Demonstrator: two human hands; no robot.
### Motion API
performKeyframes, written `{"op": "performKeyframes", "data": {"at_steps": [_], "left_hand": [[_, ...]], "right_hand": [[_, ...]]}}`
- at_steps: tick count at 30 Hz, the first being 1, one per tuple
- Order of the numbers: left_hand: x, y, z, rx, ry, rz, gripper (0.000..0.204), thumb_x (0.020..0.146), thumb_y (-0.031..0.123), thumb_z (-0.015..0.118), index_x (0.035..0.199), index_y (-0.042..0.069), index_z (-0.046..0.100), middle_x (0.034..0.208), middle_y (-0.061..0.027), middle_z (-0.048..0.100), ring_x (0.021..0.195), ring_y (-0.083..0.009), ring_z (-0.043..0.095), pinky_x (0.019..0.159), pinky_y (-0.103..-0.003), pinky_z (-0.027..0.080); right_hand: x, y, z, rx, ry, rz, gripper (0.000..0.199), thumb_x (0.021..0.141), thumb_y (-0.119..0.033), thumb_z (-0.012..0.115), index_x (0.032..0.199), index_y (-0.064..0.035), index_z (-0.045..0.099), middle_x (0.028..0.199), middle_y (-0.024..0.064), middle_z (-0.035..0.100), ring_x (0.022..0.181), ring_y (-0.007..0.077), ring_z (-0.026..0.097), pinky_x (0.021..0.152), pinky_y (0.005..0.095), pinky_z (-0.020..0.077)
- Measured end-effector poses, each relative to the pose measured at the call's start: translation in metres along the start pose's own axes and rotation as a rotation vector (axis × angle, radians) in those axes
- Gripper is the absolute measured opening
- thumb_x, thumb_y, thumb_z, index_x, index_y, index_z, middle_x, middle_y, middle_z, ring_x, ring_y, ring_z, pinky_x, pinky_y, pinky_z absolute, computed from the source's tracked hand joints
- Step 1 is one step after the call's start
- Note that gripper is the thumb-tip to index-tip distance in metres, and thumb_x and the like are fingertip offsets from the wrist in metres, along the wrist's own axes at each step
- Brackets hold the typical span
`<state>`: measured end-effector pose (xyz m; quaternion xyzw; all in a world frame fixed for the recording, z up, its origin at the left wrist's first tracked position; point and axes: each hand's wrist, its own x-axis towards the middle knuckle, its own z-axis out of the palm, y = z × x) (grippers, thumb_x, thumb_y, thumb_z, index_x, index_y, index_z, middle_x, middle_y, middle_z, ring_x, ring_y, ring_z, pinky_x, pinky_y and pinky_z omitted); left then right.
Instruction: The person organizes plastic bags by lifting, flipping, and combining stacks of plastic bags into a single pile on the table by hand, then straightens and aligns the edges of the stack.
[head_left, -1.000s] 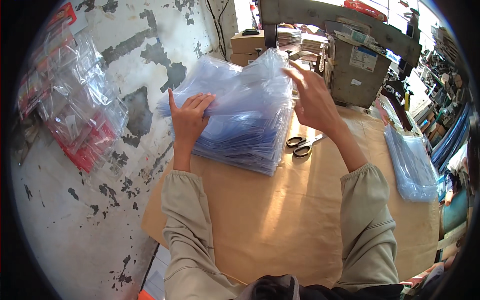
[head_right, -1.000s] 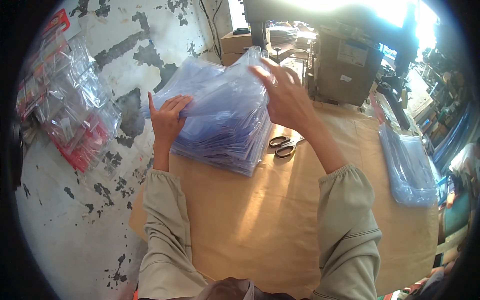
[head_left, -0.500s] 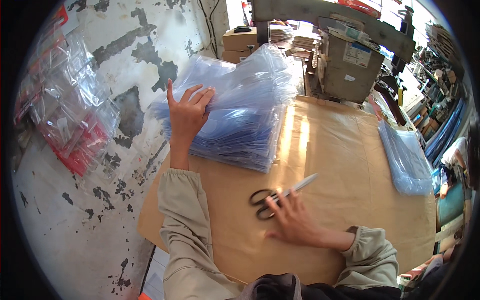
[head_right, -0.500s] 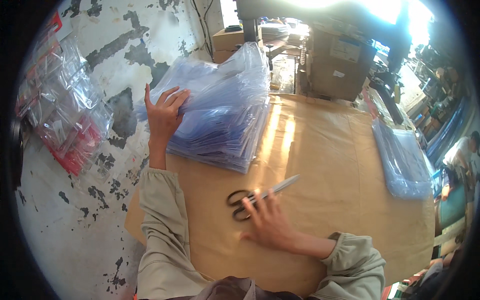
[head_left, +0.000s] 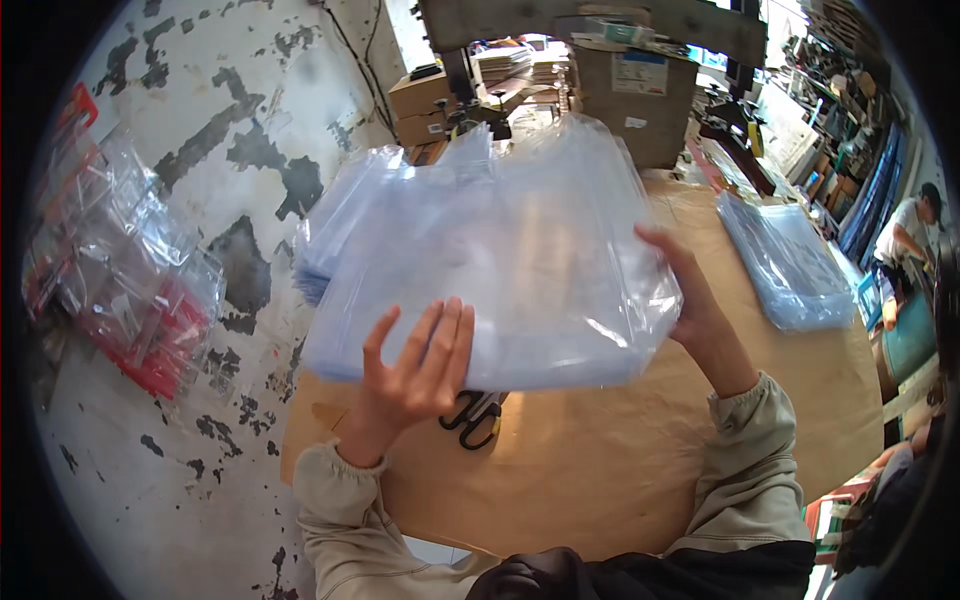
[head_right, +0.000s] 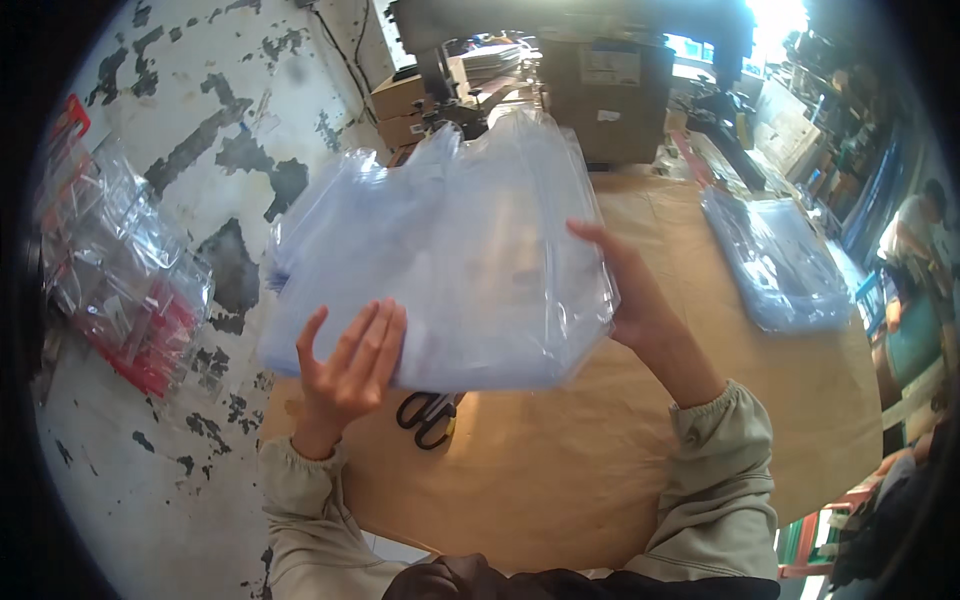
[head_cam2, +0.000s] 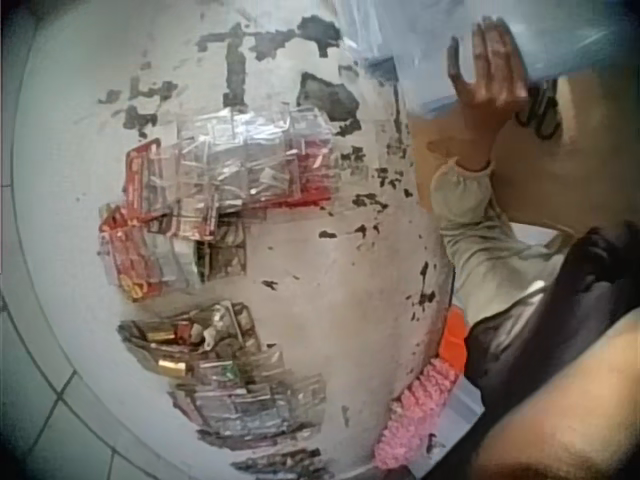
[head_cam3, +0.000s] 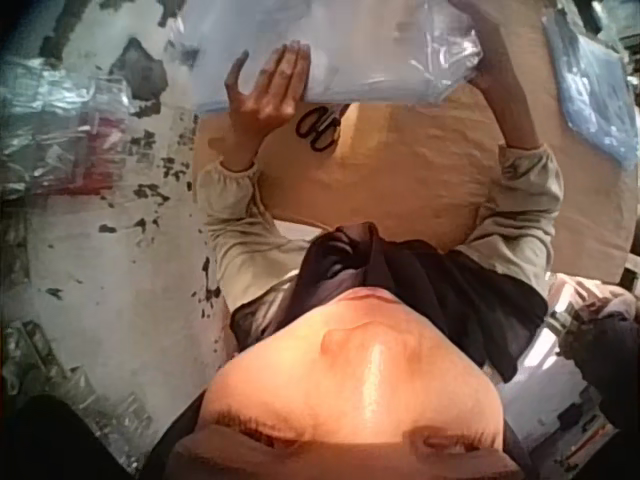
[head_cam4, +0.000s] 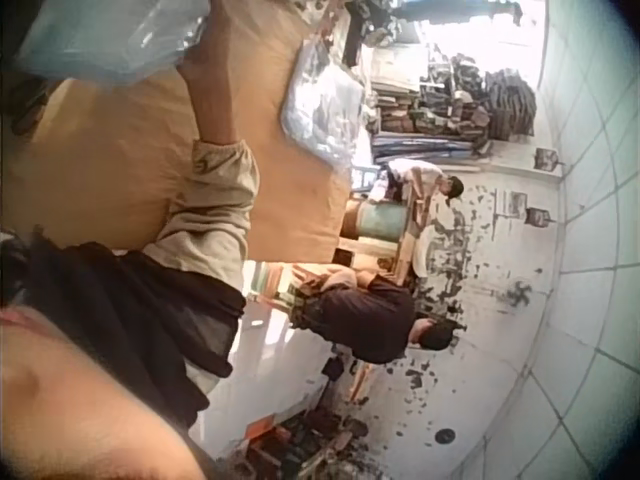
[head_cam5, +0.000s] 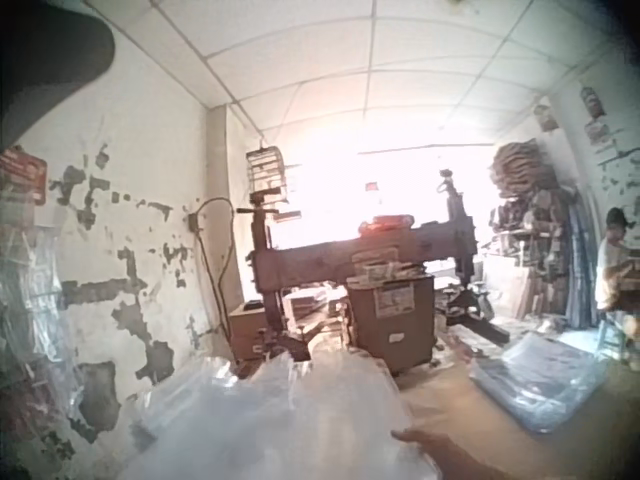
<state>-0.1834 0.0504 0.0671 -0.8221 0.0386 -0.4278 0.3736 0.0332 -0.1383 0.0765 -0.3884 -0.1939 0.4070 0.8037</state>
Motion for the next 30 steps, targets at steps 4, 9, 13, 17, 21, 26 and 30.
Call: {"op": "performKeyframes", "data": {"at_steps": [4, 9, 13, 17, 21, 26, 30], "left_hand": [[0.015, 0.022, -0.008, 0.008, 0.022, 0.075, 0.019, 0.078, 0.009, 0.053, 0.09, 0.014, 0.067, 0.091, 0.0028, 0.064, 0.087, -0.0087, 0.061, 0.095, -0.044, 0.031], [0.064, 0.075, 0.035, -0.101, 0.059, 0.067, 0.028, 0.077, 0.011, 0.052, 0.102, 0.011, 0.063, 0.108, -0.0049, 0.06, 0.101, -0.0171, 0.056, 0.097, -0.049, 0.029], [0.082, 0.142, 0.102, -0.228, -0.029, 0.092, 0.037, 0.077, 0.015, 0.052, 0.113, 0.006, 0.056, 0.115, -0.0129, 0.055, 0.106, -0.026, 0.052, 0.093, -0.05, 0.034], [0.076, 0.194, 0.149, -0.445, -0.244, 0.0, 0.046, 0.078, 0.015, 0.05, 0.123, 0.004, 0.045, 0.114, -0.0172, 0.053, 0.102, -0.0301, 0.053, 0.086, -0.046, 0.041], [0.075, 0.187, 0.149, -0.444, -0.403, 0.03, 0.047, 0.079, 0.016, 0.049, 0.124, 0.005, 0.044, 0.114, -0.0204, 0.052, 0.104, -0.0317, 0.052, 0.081, -0.044, 0.043], [0.068, 0.175, 0.157, -0.518, -0.363, -0.043, 0.051, 0.077, 0.026, 0.055, 0.123, 0.005, 0.045, 0.116, -0.0189, 0.05, 0.109, -0.0292, 0.049, 0.088, -0.045, 0.038], [0.078, 0.128, 0.104, -0.777, -0.215, -0.027, 0.052, 0.075, 0.033, 0.061, 0.118, 0.007, 0.05, 0.121, -0.0159, 0.047, 0.112, -0.0267, 0.046, 0.095, -0.044, 0.032]], "right_hand": [[-0.018, -0.003, -0.035, -0.176, -0.01, 0.134, 0.04, 0.07, -0.007, 0.062, 0.108, 0.001, 0.05, 0.09, 0.0066, 0.059, 0.08, 0.014, 0.059, 0.073, 0.027, 0.0499], [-0.013, -0.048, -0.112, -0.406, 0.137, -0.15, 0.049, 0.07, -0.002, 0.061, 0.117, 0.0, 0.045, 0.096, 0.0069, 0.058, 0.08, 0.0136, 0.058, 0.071, 0.0259, 0.0488], [0.027, -0.064, -0.213, -0.505, 0.263, -0.053, 0.046, 0.07, 0.001, 0.06, 0.114, -0.0014, 0.048, 0.094, 0.0056, 0.058, 0.074, 0.0119, 0.055, 0.069, 0.0231, 0.0446], [0.056, -0.053, -0.3, -0.601, 0.429, 0.077, 0.013, 0.058, -0.002, 0.061, 0.069, -0.0062, 0.056, 0.067, 0.0032, 0.054, 0.055, 0.0148, 0.051, 0.05, 0.0261, 0.0414], [0.068, -0.049, -0.295, -0.636, 0.564, -0.016, 0.011, 0.059, -0.006, 0.06, 0.07, -0.0046, 0.056, 0.065, 0.0034, 0.053, 0.053, 0.0146, 0.05, 0.049, 0.0243, 0.0396], [0.071, -0.051, -0.269, -0.708, 0.521, -0.065, 0.022, 0.065, -0.013, 0.06, 0.085, -0.0042, 0.059, 0.081, 0.0048, 0.055, 0.067, 0.0137, 0.052, 0.058, 0.0234, 0.0406], [0.055, -0.091, -0.229, -1.76, 0.58, -0.14, 0.048, 0.075, -0.024, 0.063, 0.114, 0.0025, 0.052, 0.121, 0.0186, 0.047, 0.111, 0.0257, 0.046, 0.09, 0.033, 0.0373]]}}
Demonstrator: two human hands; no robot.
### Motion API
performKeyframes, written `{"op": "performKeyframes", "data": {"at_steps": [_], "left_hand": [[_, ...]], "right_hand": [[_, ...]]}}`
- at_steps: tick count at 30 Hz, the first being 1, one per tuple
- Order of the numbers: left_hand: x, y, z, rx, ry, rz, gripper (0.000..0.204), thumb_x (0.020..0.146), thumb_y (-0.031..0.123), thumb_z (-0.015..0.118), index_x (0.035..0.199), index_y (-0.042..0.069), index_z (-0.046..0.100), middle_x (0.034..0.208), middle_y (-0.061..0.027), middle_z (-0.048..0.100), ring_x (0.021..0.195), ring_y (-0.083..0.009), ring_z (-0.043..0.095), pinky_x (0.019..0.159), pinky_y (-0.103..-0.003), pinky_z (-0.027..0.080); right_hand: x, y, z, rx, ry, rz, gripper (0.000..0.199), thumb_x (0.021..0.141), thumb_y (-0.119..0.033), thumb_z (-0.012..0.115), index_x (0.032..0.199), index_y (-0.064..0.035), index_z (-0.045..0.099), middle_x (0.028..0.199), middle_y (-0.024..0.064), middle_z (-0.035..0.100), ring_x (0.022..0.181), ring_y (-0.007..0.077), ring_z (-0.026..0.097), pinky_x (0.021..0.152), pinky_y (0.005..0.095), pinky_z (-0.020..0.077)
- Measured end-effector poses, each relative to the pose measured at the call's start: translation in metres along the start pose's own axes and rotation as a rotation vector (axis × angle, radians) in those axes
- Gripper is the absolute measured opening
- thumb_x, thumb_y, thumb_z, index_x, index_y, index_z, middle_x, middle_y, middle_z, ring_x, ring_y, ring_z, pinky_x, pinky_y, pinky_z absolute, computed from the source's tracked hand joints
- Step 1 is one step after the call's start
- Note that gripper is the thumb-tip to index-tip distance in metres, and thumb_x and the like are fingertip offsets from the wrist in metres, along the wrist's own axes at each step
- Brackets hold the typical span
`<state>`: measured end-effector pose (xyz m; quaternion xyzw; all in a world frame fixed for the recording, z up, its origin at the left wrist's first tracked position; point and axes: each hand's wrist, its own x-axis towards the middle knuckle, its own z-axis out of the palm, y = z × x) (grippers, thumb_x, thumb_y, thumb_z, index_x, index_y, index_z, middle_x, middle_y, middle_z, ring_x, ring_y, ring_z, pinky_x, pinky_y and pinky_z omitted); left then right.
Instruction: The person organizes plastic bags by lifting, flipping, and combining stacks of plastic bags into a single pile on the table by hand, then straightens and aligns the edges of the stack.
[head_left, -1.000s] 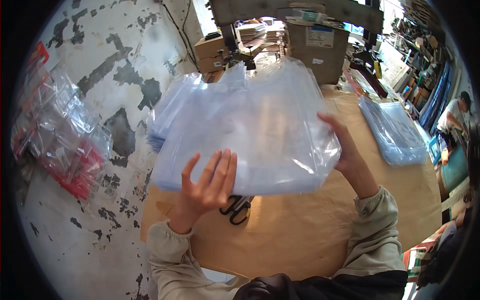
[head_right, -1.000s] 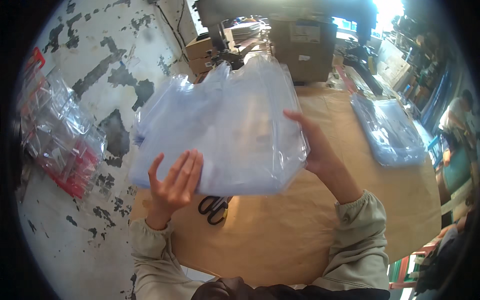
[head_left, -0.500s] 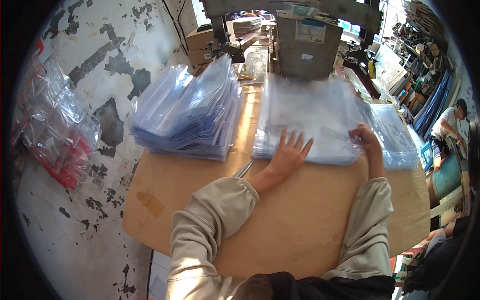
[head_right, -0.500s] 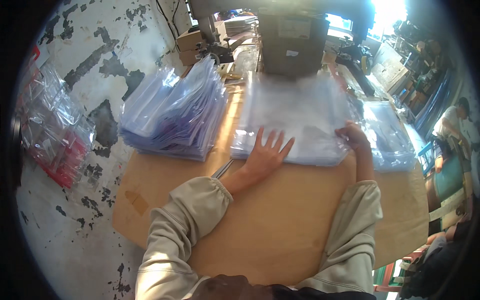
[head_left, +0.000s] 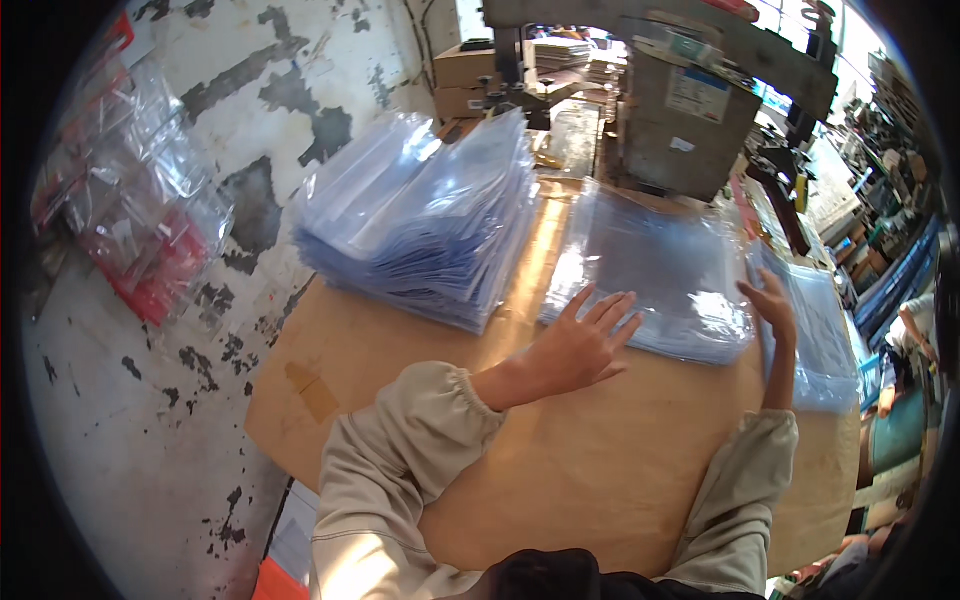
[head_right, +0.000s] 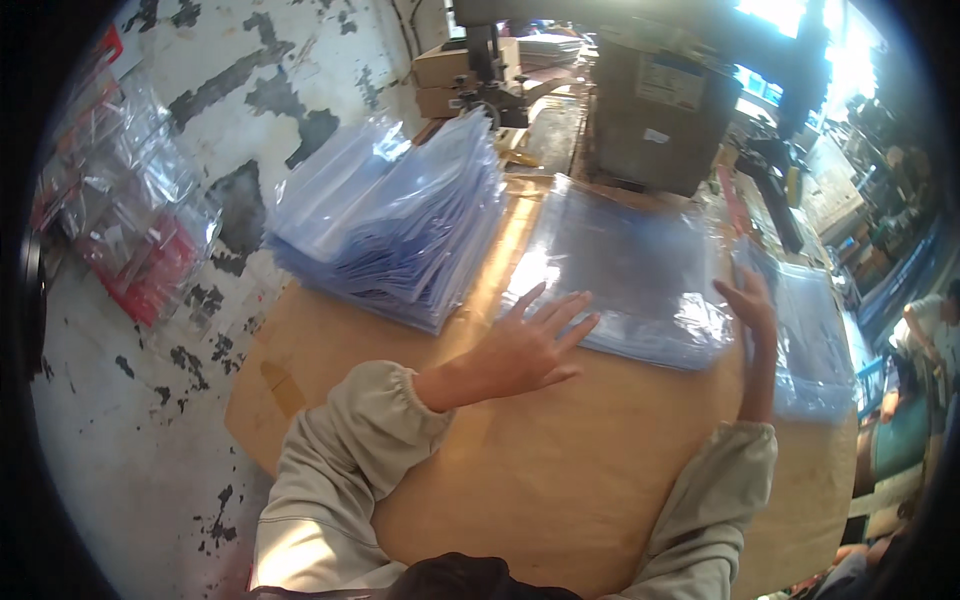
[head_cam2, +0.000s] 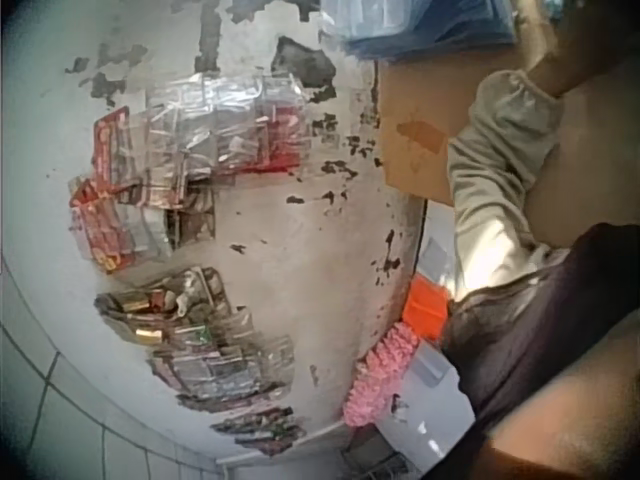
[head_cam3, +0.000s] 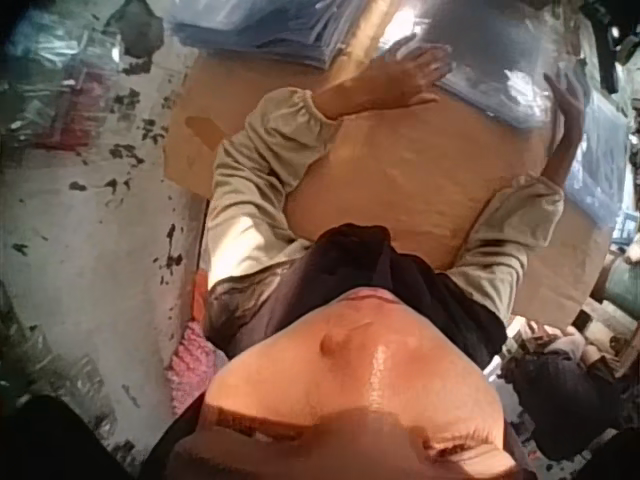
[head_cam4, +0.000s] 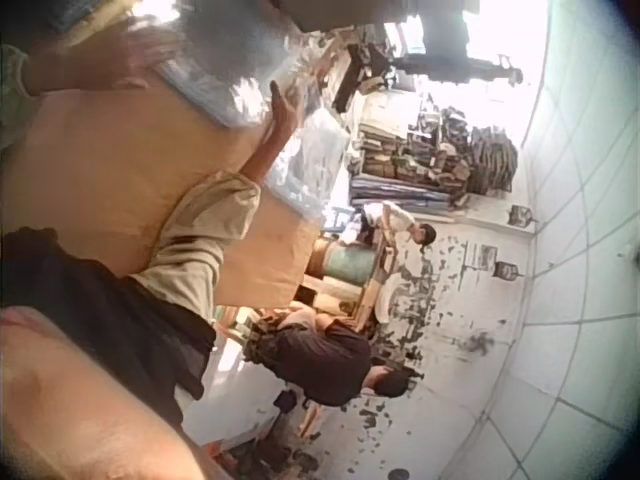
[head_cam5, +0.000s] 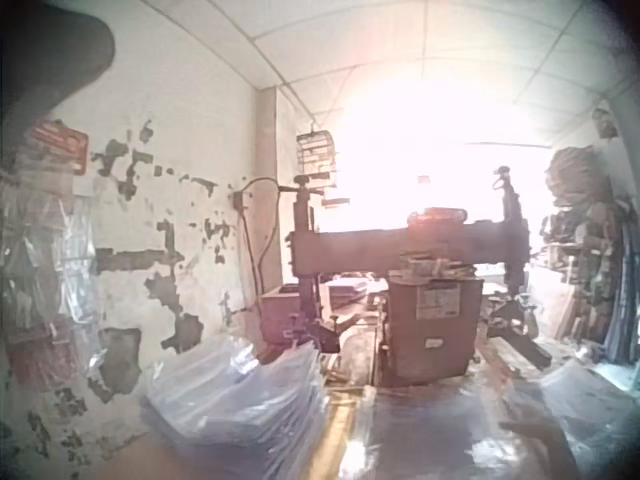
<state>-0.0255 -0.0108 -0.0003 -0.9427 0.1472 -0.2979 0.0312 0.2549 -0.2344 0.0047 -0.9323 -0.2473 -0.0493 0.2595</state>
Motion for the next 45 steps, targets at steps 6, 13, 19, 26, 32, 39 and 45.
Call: {"op": "performKeyframes", "data": {"at_steps": [6, 13, 19, 26, 32, 39, 45], "left_hand": [[-0.044, -0.085, -0.106, 0.157, 0.319, -0.24, 0.05, 0.067, 0.022, 0.069, 0.111, 0.007, 0.05, 0.107, -0.0103, 0.052, 0.1, -0.0274, 0.048, 0.083, -0.039, 0.038], [-0.095, -0.163, -0.122, -0.255, 0.066, -0.518, 0.062, 0.069, 0.035, 0.07, 0.119, 0.007, 0.045, 0.104, -0.0152, 0.057, 0.105, -0.0316, 0.051, 0.088, -0.038, 0.04], [-0.095, -0.175, -0.115, -0.12, 0.149, -0.465, 0.037, 0.08, 0.03, 0.06, 0.105, 0.002, 0.056, 0.076, -0.0201, 0.06, 0.074, -0.0367, 0.058, 0.065, -0.041, 0.045], [-0.102, -0.189, -0.11, -0.067, 0.24, -0.593, 0.031, 0.083, 0.026, 0.058, 0.098, -0.001, 0.057, 0.062, -0.0221, 0.052, 0.059, -0.0389, 0.052, 0.053, -0.039, 0.04], [-0.09, -0.178, -0.127, -0.015, 0.304, -0.743, 0.031, 0.083, 0.027, 0.058, 0.098, -0.001, 0.056, 0.066, -0.0198, 0.054, 0.061, -0.029, 0.058, 0.057, -0.036, 0.042], [-0.109, -0.185, -0.172, 0.104, 1.154, -0.729, 0.028, 0.087, 0.025, 0.047, 0.096, 0.0, 0.056, 0.091, -0.0105, 0.058, 0.087, -0.0213, 0.054, 0.078, -0.032, 0.041], [-0.164, -0.209, -0.186, -0.361, 1.034, -1.099, 0.048, 0.092, 0.041, 0.033, 0.099, 0.001, 0.057, 0.092, -0.0094, 0.059, 0.086, -0.0186, 0.055, 0.079, -0.031, 0.041]], "right_hand": [[-0.056, -0.154, -0.013, 0.29, -0.181, -0.456, 0.043, 0.079, -0.02, 0.06, 0.117, -0.006, 0.048, 0.112, 0.0148, 0.053, 0.106, 0.0292, 0.05, 0.087, 0.0361, 0.0409], [-0.075, -0.282, 0.027, 0.179, -0.15, -0.995, 0.051, 0.077, -0.023, 0.063, 0.121, -0.0097, 0.041, 0.119, 0.0182, 0.044, 0.103, 0.0357, 0.048, 0.086, 0.04, 0.0408], [-0.055, -0.33, 0.06, 0.216, -0.007, -1.086, 0.075, 0.07, -0.026, 0.07, 0.131, -0.0157, 0.029, 0.128, 0.0174, 0.036, 0.114, 0.0368, 0.04, 0.094, 0.0417, 0.0365], [-0.004, -0.373, 0.08, 0.214, -0.099, -1.182, 0.08, 0.065, -0.018, 0.073, 0.131, -0.0159, 0.027, 0.113, 0.0186, 0.052, 0.106, 0.0348, 0.049, 0.089, 0.0416, 0.0391], [0.025, -0.399, 0.079, 0.41, -0.103, -1.146, 0.04, 0.061, -0.012, 0.074, 0.099, -0.0074, 0.063, 0.087, 0.0131, 0.064, 0.082, 0.0263, 0.062, 0.074, 0.0328, 0.0468], [0.051, -0.392, 0.037, 0.618, 0.25, -0.995, 0.038, 0.07, -0.021, 0.068, 0.104, -0.0075, 0.06, 0.096, 0.0142, 0.063, 0.084, 0.0259, 0.061, 0.073, 0.0327, 0.0477], [-0.008, -0.252, 0.023, 0.593, 0.291, -1.008, 0.023, 0.076, -0.016, 0.059, 0.09, 0.0025, 0.06, 0.092, 0.0133, 0.061, 0.087, 0.0239, 0.058, 0.083, 0.0365, 0.0429]]}}
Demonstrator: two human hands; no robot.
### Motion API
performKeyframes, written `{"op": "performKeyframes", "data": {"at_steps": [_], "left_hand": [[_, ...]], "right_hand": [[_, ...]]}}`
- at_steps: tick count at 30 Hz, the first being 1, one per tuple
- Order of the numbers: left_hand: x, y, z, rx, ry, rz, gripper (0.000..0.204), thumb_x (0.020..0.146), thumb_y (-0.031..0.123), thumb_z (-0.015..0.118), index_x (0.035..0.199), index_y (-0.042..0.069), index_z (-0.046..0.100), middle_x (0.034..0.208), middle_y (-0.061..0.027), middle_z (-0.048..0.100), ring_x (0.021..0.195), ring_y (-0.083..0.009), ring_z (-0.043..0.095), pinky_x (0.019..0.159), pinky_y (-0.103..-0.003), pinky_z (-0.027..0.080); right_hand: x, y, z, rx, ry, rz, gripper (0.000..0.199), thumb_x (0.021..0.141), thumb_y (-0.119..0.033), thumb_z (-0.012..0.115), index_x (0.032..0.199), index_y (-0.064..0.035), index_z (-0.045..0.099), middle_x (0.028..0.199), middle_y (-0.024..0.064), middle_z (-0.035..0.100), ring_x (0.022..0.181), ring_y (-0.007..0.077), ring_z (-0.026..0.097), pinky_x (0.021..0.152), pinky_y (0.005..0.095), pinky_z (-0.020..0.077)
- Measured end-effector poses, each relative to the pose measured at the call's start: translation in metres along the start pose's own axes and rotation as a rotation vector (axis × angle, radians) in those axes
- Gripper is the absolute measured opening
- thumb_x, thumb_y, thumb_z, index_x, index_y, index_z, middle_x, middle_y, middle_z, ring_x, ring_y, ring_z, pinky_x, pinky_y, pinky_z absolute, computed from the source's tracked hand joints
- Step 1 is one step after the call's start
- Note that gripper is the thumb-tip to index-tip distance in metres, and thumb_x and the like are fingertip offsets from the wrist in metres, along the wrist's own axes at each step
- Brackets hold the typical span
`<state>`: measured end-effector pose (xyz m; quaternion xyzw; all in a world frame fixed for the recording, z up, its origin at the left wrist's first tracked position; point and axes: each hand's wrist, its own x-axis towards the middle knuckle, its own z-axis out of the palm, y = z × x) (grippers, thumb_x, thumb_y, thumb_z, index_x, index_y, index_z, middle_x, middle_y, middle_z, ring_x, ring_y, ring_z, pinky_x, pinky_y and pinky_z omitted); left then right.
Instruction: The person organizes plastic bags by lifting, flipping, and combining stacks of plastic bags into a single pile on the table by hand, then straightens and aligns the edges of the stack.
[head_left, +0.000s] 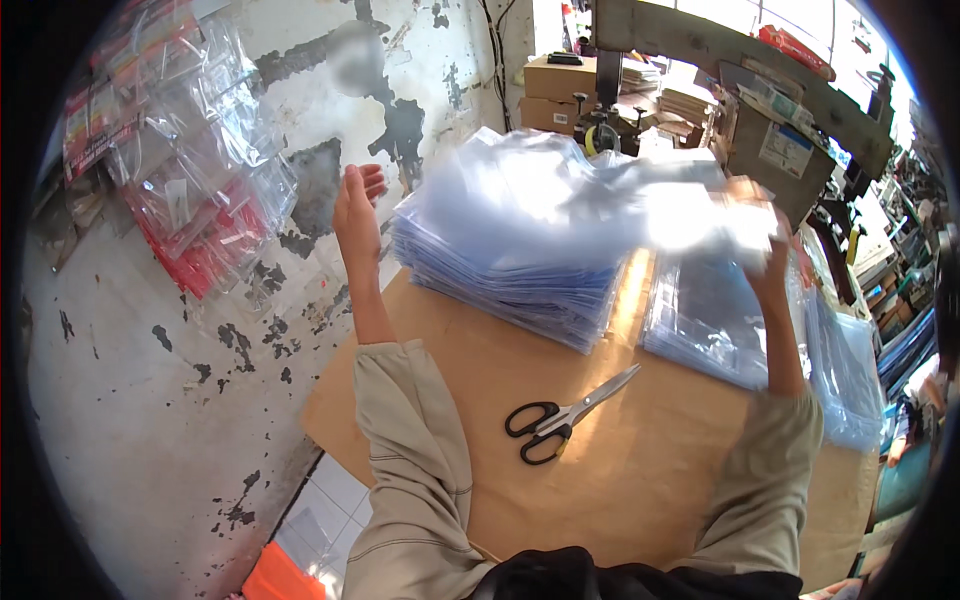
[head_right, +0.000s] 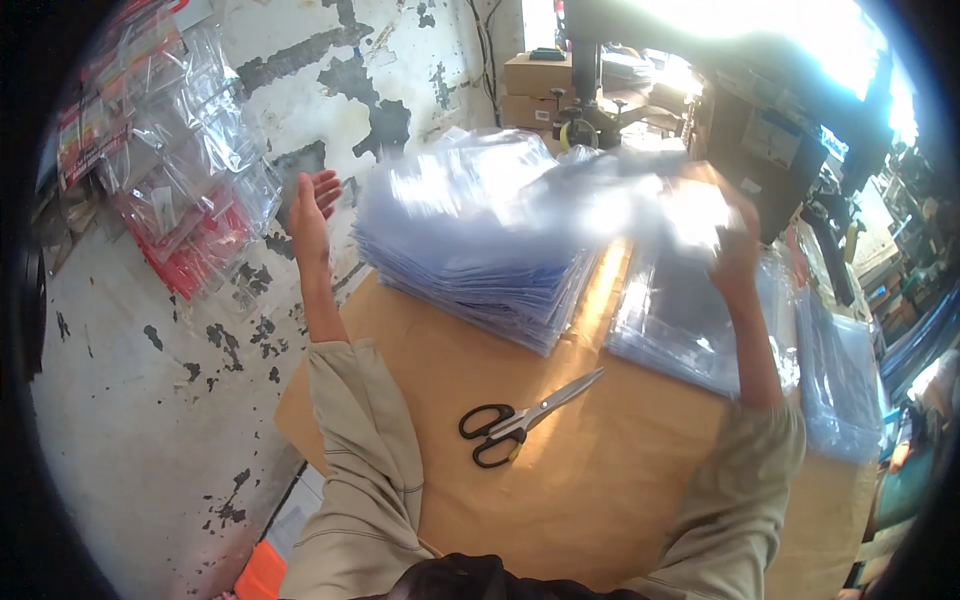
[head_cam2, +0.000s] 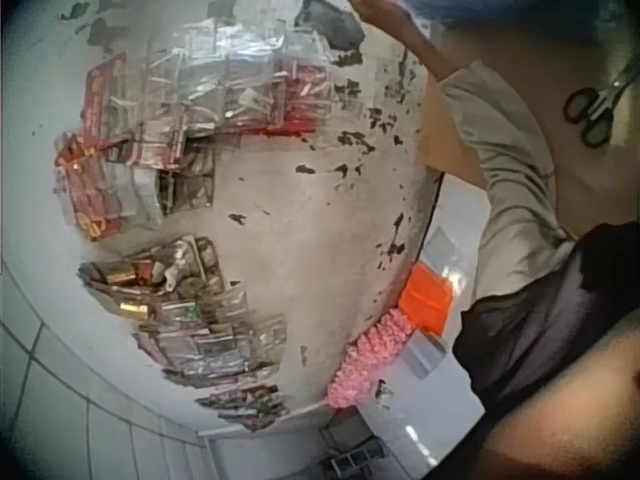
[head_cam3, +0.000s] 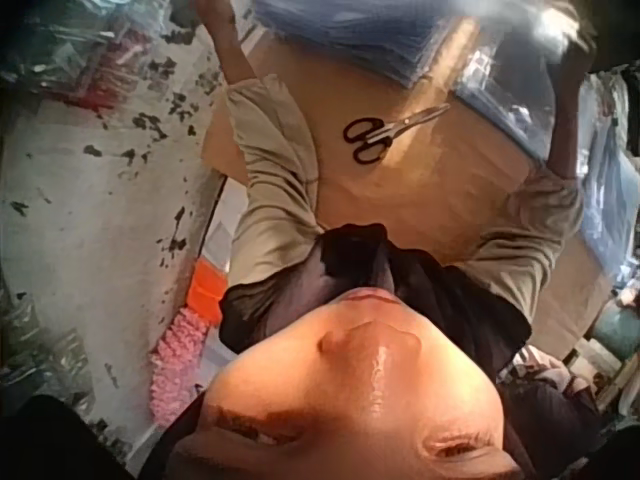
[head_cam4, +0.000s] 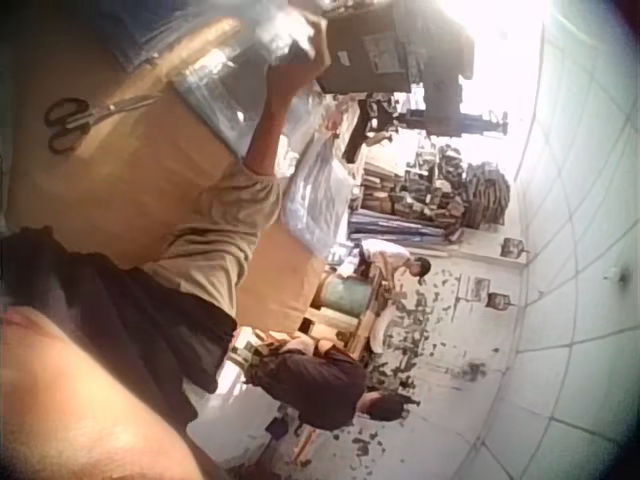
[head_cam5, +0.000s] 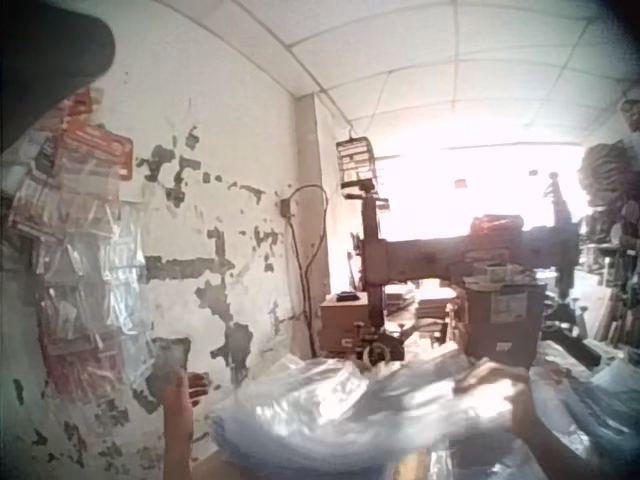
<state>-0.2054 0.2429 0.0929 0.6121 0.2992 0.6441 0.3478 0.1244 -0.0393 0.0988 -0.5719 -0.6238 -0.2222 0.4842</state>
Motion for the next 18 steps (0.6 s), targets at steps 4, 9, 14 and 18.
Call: {"op": "performKeyframes", "data": {"at_steps": [4, 9, 14, 18], "left_hand": [[-0.014, 0.017, 0.018, -0.036, -0.496, -0.357, 0.067, 0.086, 0.058, 0.03, 0.113, 0.0, 0.05, 0.099, -0.015, 0.058, 0.095, -0.0224, 0.056, 0.083, -0.031, 0.041], [-0.05, 0.022, 0.038, 0.566, -0.826, -0.14, 0.089, 0.078, 0.069, 0.035, 0.13, -0.003, 0.031, 0.112, -0.021, 0.053, 0.108, -0.0293, 0.05, 0.088, -0.033, 0.04], [-0.053, 0.023, 0.041, 0.139, -1.113, -0.402, 0.076, 0.078, 0.049, 0.055, 0.127, -0.005, 0.034, 0.125, -0.0186, 0.042, 0.118, -0.0226, 0.041, 0.096, -0.031, 0.034], [-0.045, 0.006, 0.047, 0.003, -1.014, -0.77, 0.064, 0.078, 0.041, 0.059, 0.12, -0.004, 0.042, 0.115, -0.0149, 0.051, 0.102, -0.019, 0.053, 0.085, -0.03, 0.044]], "right_hand": [[-0.078, -0.034, -0.042, 0.264, -0.156, 0.211, 0.021, 0.076, -0.017, 0.054, 0.079, 0.0007, 0.064, 0.092, 0.0144, 0.061, 0.094, 0.0282, 0.057, 0.09, 0.0403, 0.0412], [-0.086, -0.062, -0.02, 0.005, -0.103, 0.236, 0.017, 0.07, -0.011, 0.061, 0.085, -0.0043, 0.063, 0.126, 0.0181, 0.04, 0.117, 0.0304, 0.04, 0.091, 0.0403, 0.0392], [-0.094, -0.047, -0.031, 0.547, -0.135, 0.729, 0.031, 0.077, -0.012, 0.055, 0.107, -0.0056, 0.057, 0.115, 0.0126, 0.049, 0.11, 0.024, 0.046, 0.089, 0.0388, 0.0412], [-0.071, -0.042, -0.016, 1.114, 0.22, 1.092, 0.036, 0.081, -0.012, 0.05, 0.114, 0.002, 0.049, 0.099, 0.0109, 0.056, 0.09, 0.0203, 0.057, 0.073, 0.0304, 0.0487]]}}
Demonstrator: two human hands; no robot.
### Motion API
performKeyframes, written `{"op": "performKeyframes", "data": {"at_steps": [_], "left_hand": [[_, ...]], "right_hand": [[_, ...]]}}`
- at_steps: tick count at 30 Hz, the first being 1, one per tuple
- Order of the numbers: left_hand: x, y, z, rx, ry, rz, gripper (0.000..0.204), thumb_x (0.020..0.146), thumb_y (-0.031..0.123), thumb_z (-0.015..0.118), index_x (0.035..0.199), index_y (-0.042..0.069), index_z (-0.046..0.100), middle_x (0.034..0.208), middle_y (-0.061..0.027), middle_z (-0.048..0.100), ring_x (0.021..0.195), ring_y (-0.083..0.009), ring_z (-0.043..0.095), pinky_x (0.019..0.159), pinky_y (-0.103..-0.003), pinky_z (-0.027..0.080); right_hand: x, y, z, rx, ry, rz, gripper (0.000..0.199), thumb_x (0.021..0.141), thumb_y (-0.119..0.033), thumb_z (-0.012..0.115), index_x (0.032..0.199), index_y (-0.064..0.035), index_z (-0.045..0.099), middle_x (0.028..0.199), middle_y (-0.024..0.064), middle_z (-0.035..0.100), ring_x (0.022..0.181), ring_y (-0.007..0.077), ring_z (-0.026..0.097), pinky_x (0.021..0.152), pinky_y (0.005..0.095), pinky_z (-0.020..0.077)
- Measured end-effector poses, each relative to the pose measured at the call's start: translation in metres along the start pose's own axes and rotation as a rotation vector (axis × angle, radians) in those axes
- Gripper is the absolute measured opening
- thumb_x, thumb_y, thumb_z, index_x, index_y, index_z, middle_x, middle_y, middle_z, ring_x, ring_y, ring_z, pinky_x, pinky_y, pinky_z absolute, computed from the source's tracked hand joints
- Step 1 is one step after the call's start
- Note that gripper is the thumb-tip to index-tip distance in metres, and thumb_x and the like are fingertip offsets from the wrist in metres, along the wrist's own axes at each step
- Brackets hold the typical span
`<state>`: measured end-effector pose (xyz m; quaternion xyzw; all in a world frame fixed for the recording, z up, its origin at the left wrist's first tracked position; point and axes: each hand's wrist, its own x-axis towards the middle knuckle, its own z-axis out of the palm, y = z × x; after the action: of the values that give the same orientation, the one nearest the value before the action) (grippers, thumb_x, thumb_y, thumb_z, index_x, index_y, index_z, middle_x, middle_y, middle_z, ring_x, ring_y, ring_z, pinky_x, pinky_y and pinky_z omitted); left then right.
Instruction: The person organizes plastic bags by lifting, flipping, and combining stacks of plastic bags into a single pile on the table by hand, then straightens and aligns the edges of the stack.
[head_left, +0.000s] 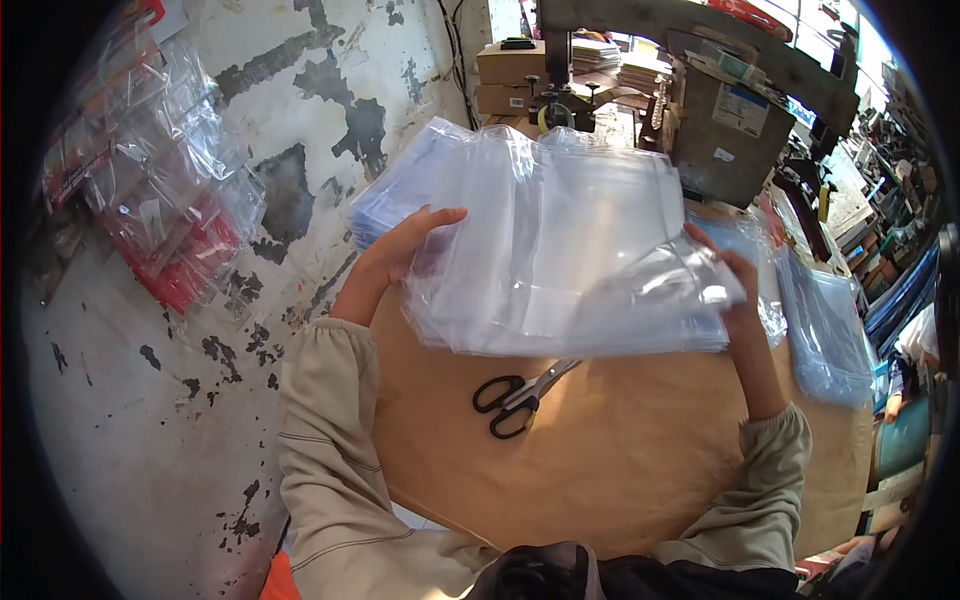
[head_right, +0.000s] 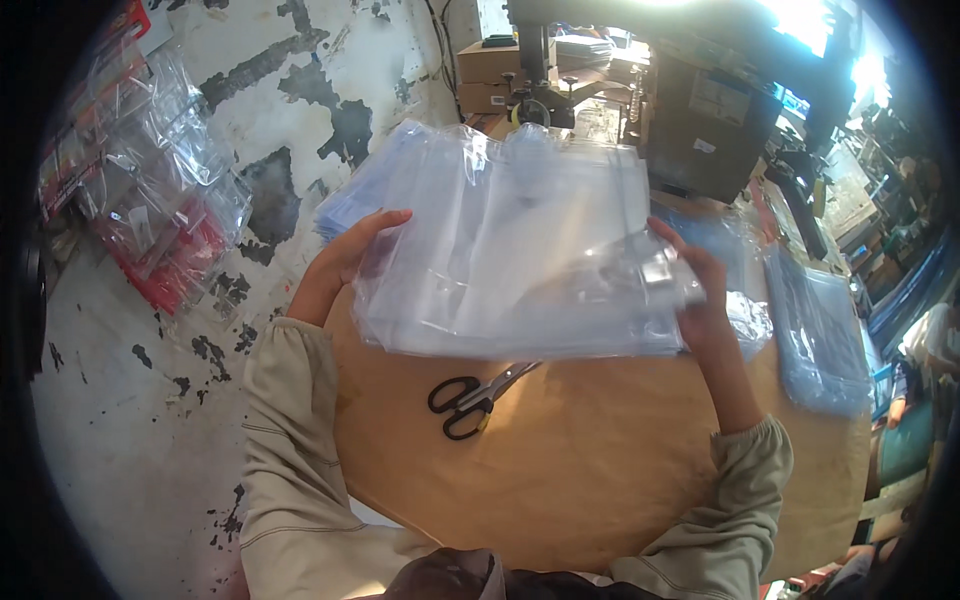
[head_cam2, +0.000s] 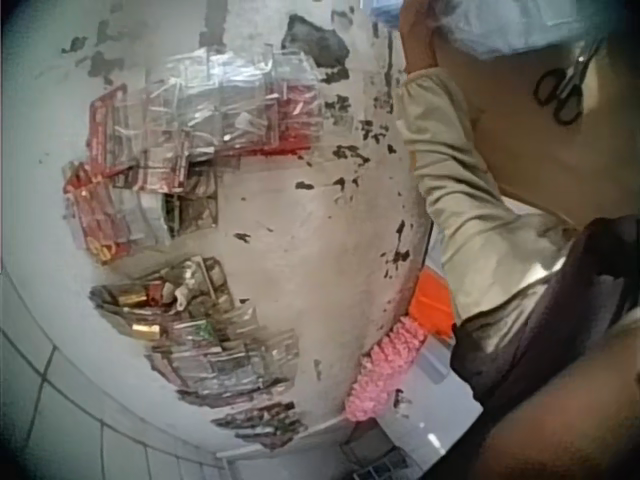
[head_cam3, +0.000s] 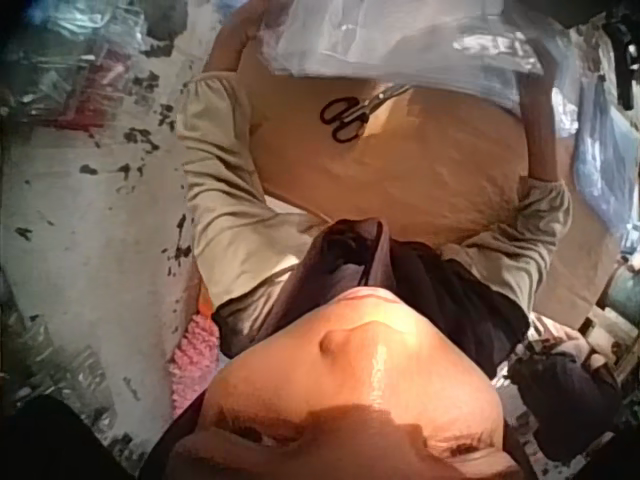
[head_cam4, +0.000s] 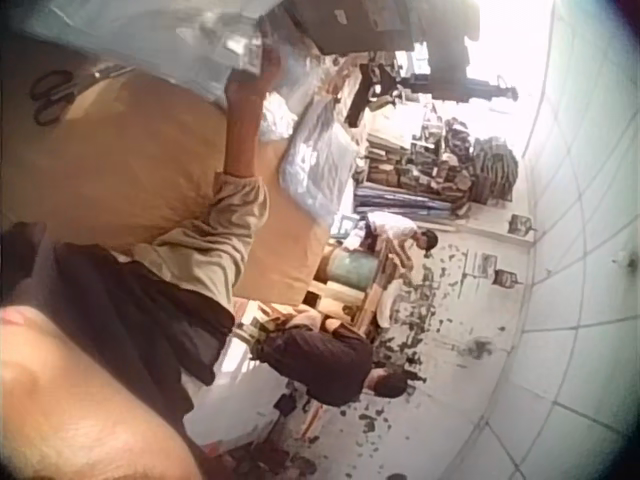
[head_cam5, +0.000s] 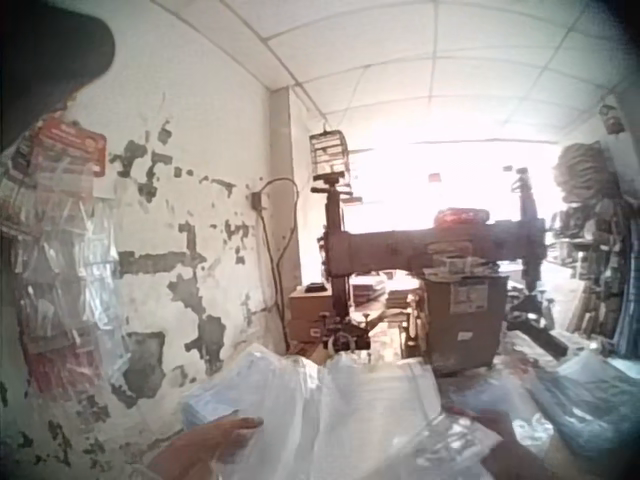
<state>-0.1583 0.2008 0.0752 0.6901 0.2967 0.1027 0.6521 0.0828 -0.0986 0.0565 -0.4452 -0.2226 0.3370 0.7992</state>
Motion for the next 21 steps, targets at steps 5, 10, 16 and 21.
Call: {"op": "performKeyframes", "data": {"at_steps": [5, 10, 16, 21], "left_hand": [[0.0, -0.003, 0.003, -0.166, -0.068, 0.055, 0.058, 0.074, 0.035, 0.063, 0.113, -0.005, 0.046, 0.102, -0.0133, 0.056, 0.083, -0.0189, 0.06, 0.069, -0.03, 0.052], [-0.019, 0.014, 0.021, -0.297, -0.03, 0.075, 0.048, 0.075, 0.026, 0.062, 0.11, -0.004, 0.05, 0.097, -0.0129, 0.058, 0.082, -0.0196, 0.06, 0.072, -0.032, 0.051], [-0.007, 0.071, 0.073, -0.135, -0.065, 0.394, 0.04, 0.073, 0.011, 0.063, 0.109, -0.001, 0.051, 0.099, -0.0097, 0.059, 0.091, -0.0191, 0.057, 0.081, -0.03, 0.045], [0.024, 0.127, 0.125, 0.238, -0.077, 0.796, 0.029, 0.073, 0.004, 0.062, 0.102, 0.001, 0.057, 0.091, -0.0067, 0.062, 0.09, -0.0156, 0.057, 0.083, -0.027, 0.04]], "right_hand": [[0.036, -0.006, 0.003, -0.327, -0.143, 0.364, 0.032, 0.08, -0.016, 0.058, 0.105, 0.0042, 0.054, 0.087, 0.0086, 0.06, 0.074, 0.018, 0.06, 0.068, 0.0244, 0.0487], [0.033, -0.018, -0.011, -0.46, -0.152, 0.238, 0.035, 0.074, -0.015, 0.067, 0.102, 0.0024, 0.055, 0.086, 0.0051, 0.06, 0.074, 0.0136, 0.059, 0.07, 0.0247, 0.0482], [0.019, -0.096, -0.056, -0.425, -0.108, -0.209, 0.038, 0.075, -0.007, 0.064, 0.109, 0.0014, 0.051, 0.098, 0.0065, 0.058, 0.092, 0.0136, 0.055, 0.079, 0.0245, 0.0442], [-0.004, -0.165, -0.085, -0.98, 0.167, -0.431, 0.027, 0.082, -0.015, 0.058, 0.104, 0.0003, 0.056, 0.095, 0.0095, 0.06, 0.088, 0.014, 0.057, 0.079, 0.0273, 0.0462]]}}
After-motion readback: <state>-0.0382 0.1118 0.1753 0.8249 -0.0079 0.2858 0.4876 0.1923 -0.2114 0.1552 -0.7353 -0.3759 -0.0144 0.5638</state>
